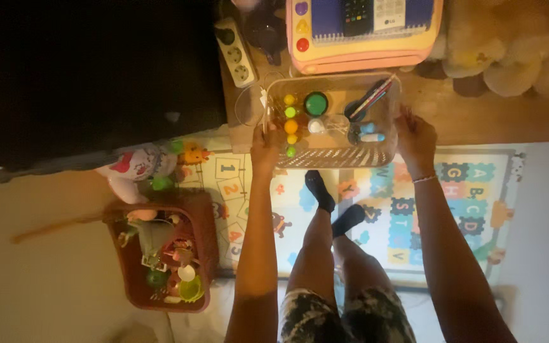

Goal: The person gathers toys and small items from a shelf and a floor bin, places them into a plastic basket, and moves the basket to a different shelf.

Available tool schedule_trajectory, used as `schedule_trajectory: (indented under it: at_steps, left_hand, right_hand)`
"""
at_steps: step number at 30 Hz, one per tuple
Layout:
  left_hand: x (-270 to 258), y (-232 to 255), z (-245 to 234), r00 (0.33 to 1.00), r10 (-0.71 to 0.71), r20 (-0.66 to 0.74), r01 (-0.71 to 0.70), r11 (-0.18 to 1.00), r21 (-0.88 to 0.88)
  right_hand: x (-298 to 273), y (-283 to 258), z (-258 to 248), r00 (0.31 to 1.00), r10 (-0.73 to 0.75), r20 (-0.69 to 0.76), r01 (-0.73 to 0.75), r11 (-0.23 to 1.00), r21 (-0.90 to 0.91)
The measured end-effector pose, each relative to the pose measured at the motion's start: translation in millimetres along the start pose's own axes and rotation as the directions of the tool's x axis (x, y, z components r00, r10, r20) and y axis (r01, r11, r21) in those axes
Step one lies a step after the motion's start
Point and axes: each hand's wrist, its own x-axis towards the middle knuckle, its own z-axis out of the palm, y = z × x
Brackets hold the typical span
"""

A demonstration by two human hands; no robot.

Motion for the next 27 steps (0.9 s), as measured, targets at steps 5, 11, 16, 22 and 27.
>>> schedule_trajectory:
  at_steps: [5, 11, 16, 22, 27]
  left_hand:
    - [-39, 26, 15, 0.930, 0.308, -0.203, -0.312, 0.950, 0.010]
    - [-141, 116, 89, 0.800, 0.569, -0.188, -0.581, 0.814, -0.008]
    - [-212, 157, 192, 0.964, 0.004, 0.266, 0.061, 0.969, -0.238]
    - [-259, 174, 296, 0.700, 0.601, 0.385, -0.605, 0.786, -0.128]
    - [-285, 175, 342, 0.737, 0.573, 0.358, -0.558, 0.815, -0.155]
  right_hand:
    - [-14, 11, -3, 0.982, -0.093, -0.163, 0.145, 0.929, 0.341]
    - [-49, 17, -74, 0.950, 0.101, -0.297, -0.026, 0.969, 0.245]
    - [-76, 28, -157, 0.890, 0.343, -0.301, -0.169, 0.861, 0.480]
    - [-80, 86, -231, 0.697, 0.661, -0.278, -0.374, 0.665, 0.646]
    - [-72, 106, -256, 0.732, 0.651, -0.203, -0.390, 0.644, 0.658]
